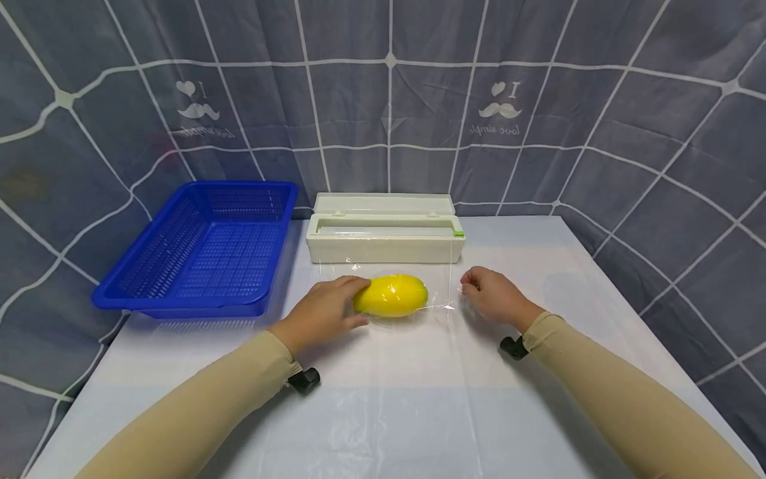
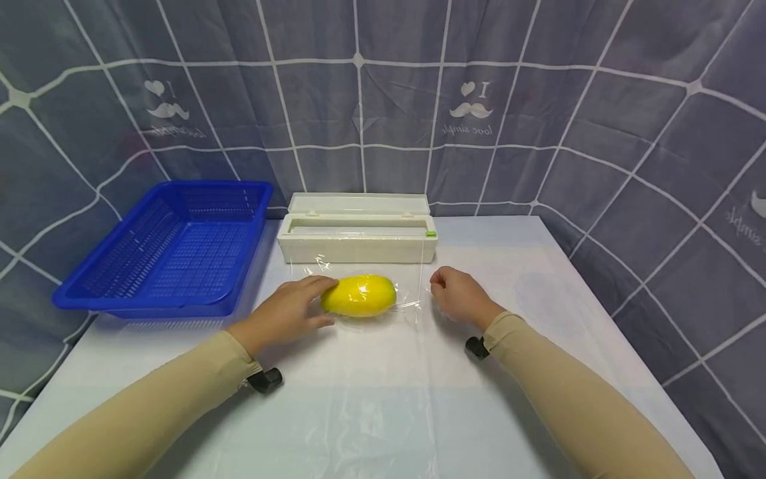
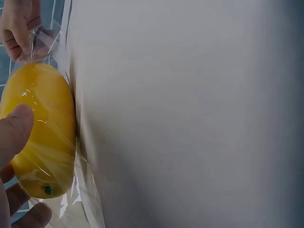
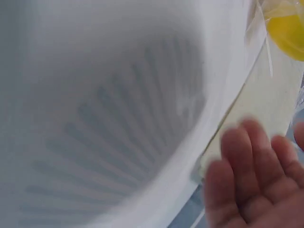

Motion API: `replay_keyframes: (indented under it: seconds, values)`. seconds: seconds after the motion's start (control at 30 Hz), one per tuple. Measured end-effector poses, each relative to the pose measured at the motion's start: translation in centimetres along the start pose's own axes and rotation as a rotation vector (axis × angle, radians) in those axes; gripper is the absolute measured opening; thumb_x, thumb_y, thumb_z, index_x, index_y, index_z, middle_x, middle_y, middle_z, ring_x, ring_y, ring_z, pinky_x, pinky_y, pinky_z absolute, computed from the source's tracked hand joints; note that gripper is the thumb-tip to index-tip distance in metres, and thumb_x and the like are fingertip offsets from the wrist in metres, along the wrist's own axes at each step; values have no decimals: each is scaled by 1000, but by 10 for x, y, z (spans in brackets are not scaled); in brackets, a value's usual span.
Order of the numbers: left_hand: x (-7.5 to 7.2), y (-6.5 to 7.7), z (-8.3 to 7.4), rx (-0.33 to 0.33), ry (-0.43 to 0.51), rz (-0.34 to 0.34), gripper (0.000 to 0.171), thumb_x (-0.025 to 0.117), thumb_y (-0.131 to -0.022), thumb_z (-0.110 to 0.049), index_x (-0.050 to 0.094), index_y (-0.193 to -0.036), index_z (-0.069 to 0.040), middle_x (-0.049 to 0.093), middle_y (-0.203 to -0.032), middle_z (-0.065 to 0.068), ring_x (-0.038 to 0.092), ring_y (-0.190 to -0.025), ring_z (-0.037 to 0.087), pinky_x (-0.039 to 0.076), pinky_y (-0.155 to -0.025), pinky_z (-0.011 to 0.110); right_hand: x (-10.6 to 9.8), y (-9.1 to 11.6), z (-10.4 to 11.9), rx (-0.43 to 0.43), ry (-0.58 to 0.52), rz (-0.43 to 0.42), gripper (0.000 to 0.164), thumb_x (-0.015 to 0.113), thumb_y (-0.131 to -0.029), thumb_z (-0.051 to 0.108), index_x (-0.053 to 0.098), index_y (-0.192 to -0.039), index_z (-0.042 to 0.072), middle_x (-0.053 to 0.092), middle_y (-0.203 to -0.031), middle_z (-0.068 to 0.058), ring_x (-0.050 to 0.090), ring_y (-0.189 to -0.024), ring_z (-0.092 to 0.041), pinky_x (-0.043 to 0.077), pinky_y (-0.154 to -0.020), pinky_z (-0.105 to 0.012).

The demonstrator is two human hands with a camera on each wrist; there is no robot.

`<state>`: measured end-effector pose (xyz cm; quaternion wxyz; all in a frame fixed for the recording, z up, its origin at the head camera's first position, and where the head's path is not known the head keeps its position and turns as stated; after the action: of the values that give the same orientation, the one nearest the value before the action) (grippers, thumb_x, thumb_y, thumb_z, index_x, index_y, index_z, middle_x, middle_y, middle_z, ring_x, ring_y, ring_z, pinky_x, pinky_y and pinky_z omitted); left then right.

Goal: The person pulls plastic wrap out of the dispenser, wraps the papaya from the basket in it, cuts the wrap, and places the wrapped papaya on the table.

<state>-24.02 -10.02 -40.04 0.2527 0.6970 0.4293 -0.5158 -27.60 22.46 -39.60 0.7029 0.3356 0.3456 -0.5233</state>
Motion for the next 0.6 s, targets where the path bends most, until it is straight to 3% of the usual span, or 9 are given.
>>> replay_keyframes:
  seconds: [0.1, 0.17, 0.3, 0.43, 0.6]
  values:
    - [1, -1, 2, -6, 11, -11, 70, 81, -93, -37, 54, -152, -11, 58, -154, 6, 54, -144, 28, 42, -119, 56, -3, 10, 16, -157, 44, -111, 29, 56, -106, 16, 64, -128, -1, 71, -124, -19, 67, -111, -36, 56, -95, -51]
    - [1, -2, 3, -4, 12, -23, 68, 82, -92, -35, 56, -150, -12, 59, -152, 6, 56, -142, 28, 43, -118, 56, 0, 18, 31, -294, 92, -140, 35, 63, -103, 16, 64, -134, -2, 69, -134, -20, 63, -125, -40, 52, -107, -56]
    - [0, -5, 4, -9, 20, -32, 65, 84, -91, -31, 57, -147, -12, 60, -150, 6, 57, -140, 27, 44, -117, 55, 15, 27, 56, -496, 213, -32, 64, 74, -99, 27, 52, -153, 2, 54, -157, -16, 50, -145, -39, 40, -121, -56]
    - [2, -7, 4, -26, 19, -12, 66, 84, -91, -32, 55, -147, -11, 59, -151, 7, 57, -141, 28, 44, -118, 53, 29, 24, 62, -540, 333, 65, 86, 75, -98, 38, 33, -164, 3, 34, -171, -13, 34, -157, -37, 27, -129, -54]
    - [6, -9, 4, -50, 17, 9, 66, 81, -94, -30, 52, -150, -10, 57, -154, 10, 57, -141, 29, 44, -119, 50, 37, 16, 57, -508, 350, 70, 93, 80, -94, 40, 32, -164, 4, 34, -171, -14, 38, -155, -37, 31, -128, -53]
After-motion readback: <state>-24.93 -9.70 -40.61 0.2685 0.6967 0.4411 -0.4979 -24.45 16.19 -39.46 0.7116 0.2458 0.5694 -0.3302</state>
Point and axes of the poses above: each hand's wrist, its own y-axis away from the middle knuckle, its own x-axis out of the palm, z = x × y, the point moved 3 cm from there along -y, towards the middle knuckle
